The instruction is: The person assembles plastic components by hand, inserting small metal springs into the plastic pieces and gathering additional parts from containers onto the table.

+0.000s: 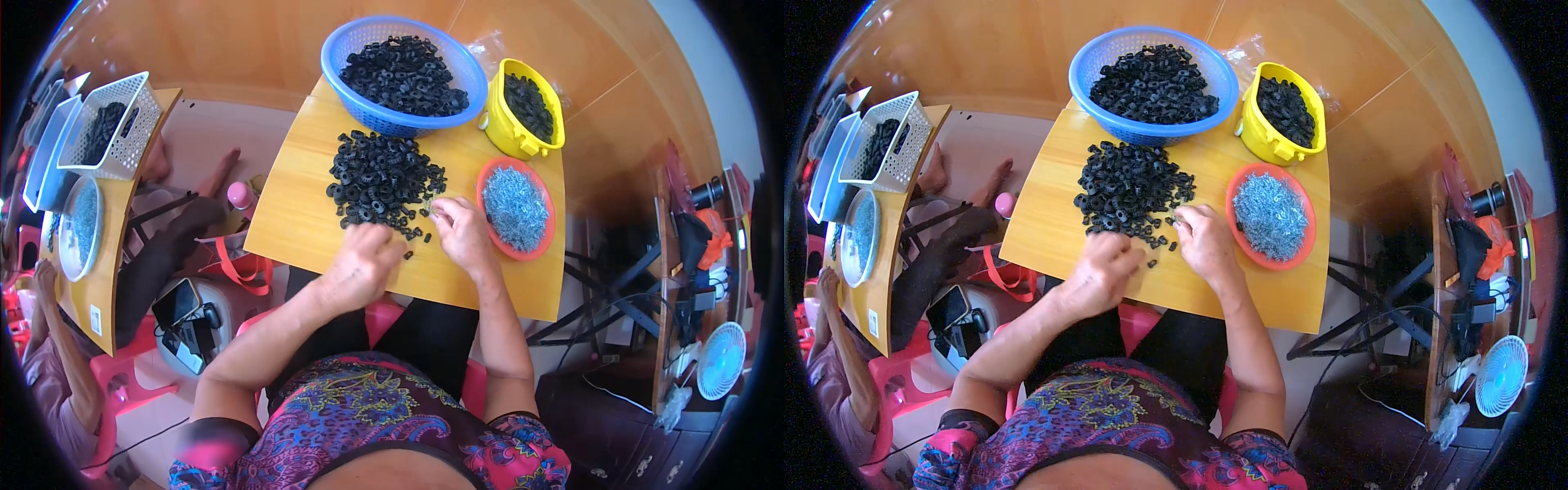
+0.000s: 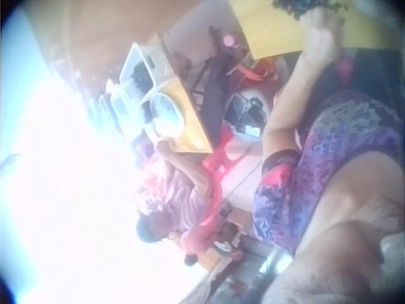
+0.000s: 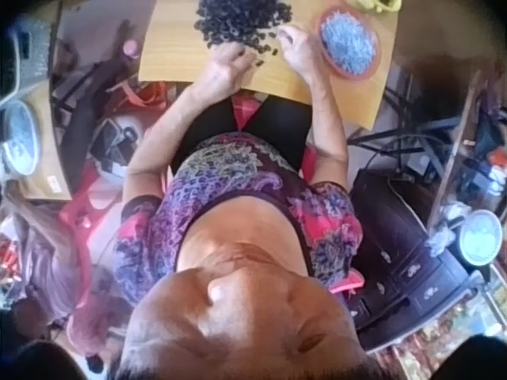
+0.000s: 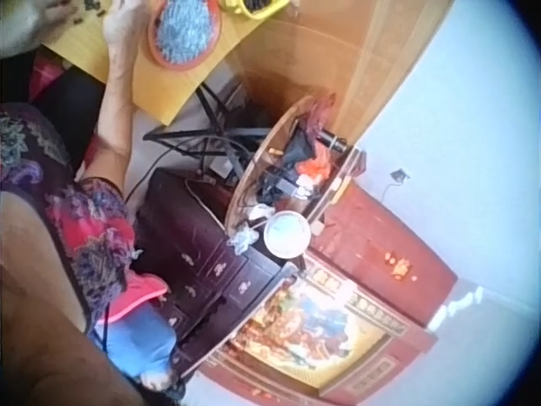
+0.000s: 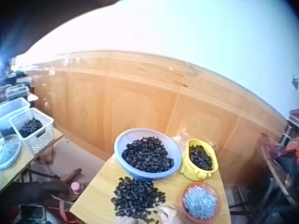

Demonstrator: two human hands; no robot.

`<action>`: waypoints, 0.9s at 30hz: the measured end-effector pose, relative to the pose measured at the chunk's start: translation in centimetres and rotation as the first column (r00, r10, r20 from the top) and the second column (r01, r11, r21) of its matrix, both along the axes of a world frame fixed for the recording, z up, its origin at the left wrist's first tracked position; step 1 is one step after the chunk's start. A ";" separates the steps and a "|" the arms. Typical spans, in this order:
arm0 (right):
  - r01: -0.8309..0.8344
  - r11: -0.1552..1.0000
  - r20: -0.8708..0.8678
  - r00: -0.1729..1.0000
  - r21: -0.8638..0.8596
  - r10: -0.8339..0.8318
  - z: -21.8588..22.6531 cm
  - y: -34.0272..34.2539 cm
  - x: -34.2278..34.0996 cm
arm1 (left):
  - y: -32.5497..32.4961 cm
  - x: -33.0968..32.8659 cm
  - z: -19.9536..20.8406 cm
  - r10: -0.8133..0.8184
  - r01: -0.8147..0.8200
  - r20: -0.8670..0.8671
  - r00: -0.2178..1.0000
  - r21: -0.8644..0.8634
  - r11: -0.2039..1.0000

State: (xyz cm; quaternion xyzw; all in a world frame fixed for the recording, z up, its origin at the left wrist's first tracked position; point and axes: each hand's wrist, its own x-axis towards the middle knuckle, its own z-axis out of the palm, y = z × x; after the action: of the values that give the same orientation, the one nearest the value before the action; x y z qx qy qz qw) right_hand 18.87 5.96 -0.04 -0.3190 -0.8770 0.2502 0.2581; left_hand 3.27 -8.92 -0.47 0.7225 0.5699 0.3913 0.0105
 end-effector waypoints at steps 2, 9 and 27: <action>-0.005 1.000 0.033 0.999 -0.005 0.005 -0.1 -0.2 -0.3 | 0.7 -1.7 -0.5 0.183 -0.186 0.050 0.982 0.049 0.981; 0.071 0.988 -0.007 0.997 0.137 -0.071 -1.5 0.6 0.3 | 0.6 -5.2 -0.7 0.325 -0.323 0.033 0.945 -0.040 0.945; 0.024 0.986 -0.017 1.000 0.165 -0.021 -1.8 0.2 1.0 | 2.2 -3.8 -1.8 0.293 -0.289 -0.025 0.956 0.114 0.951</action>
State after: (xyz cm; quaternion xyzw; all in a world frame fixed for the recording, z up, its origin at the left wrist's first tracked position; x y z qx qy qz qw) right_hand 19.87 6.15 -1.89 -0.3045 -0.8890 0.1763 0.2932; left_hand -0.51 -6.70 -2.23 0.6381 0.6479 0.4042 -0.0987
